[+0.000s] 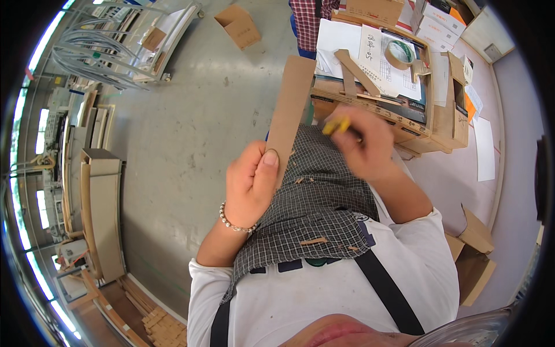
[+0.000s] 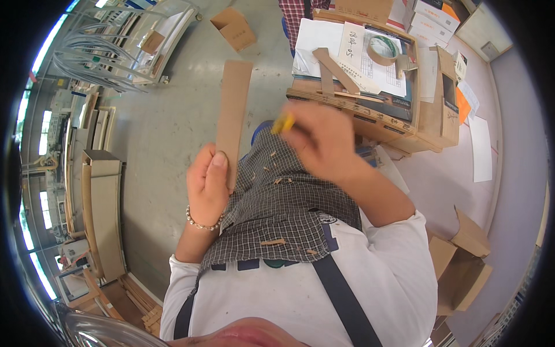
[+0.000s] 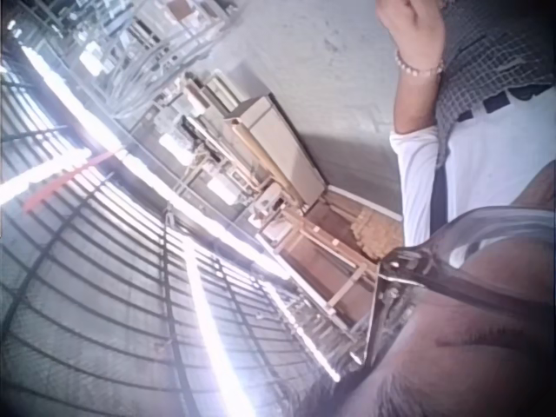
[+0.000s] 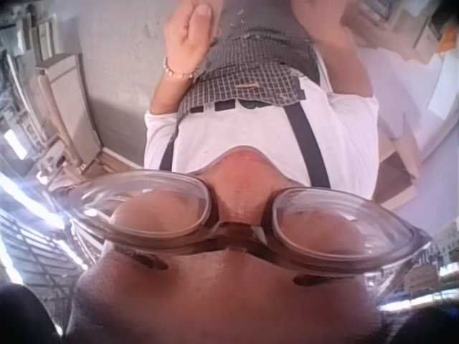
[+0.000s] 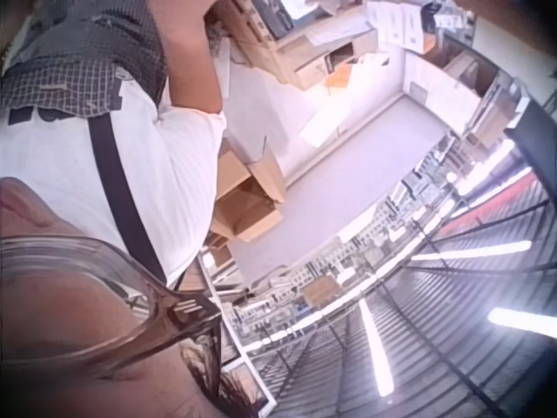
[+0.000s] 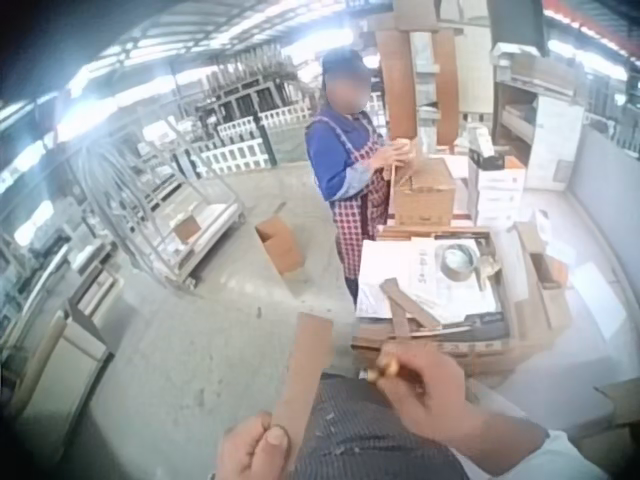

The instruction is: The person holds a narrow wooden strip and repeatedly shaves its edges with a yellow utility knife. The person rotates the strip to work on different sides and continues shaving along the length. A coworker is visible in the background handling cardboard boxes.

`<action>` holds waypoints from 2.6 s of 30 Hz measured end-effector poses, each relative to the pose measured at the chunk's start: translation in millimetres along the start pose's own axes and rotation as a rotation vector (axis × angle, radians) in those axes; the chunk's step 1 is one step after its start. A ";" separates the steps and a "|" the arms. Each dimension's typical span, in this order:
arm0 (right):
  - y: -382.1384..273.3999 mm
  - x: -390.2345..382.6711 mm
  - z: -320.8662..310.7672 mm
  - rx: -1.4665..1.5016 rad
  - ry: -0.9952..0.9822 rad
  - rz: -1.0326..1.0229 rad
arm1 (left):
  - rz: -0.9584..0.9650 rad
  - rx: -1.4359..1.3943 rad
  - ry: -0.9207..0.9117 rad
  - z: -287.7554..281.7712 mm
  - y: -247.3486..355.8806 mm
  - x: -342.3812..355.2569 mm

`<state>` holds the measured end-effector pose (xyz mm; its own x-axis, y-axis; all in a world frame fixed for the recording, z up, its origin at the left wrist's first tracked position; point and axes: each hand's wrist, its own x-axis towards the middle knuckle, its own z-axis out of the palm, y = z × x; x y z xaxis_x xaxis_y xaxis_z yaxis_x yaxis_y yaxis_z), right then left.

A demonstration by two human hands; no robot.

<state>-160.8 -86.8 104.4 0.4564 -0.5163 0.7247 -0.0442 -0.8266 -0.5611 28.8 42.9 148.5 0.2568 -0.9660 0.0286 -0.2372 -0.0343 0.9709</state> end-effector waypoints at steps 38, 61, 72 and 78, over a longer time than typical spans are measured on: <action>-5.7 30.0 39.0 1.267 0.413 0.836 | 0.252 -0.710 -0.019 -5.2 -24.4 21.6; -34.2 2.3 58.9 0.299 -0.039 0.266 | 0.400 -0.689 0.280 -2.3 -20.0 10.1; -24.1 17.1 46.1 0.931 0.010 0.573 | 0.196 -0.449 0.082 -5.3 -14.3 6.6; -33.0 21.6 48.2 0.909 0.021 0.510 | 0.072 -0.455 0.077 3.8 -13.4 12.7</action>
<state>-106.6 -59.9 119.3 0.5558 -0.7678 0.3188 0.4626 -0.0330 -0.8859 31.7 30.1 135.0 0.3276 -0.9395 0.1002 0.1736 0.1641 0.9711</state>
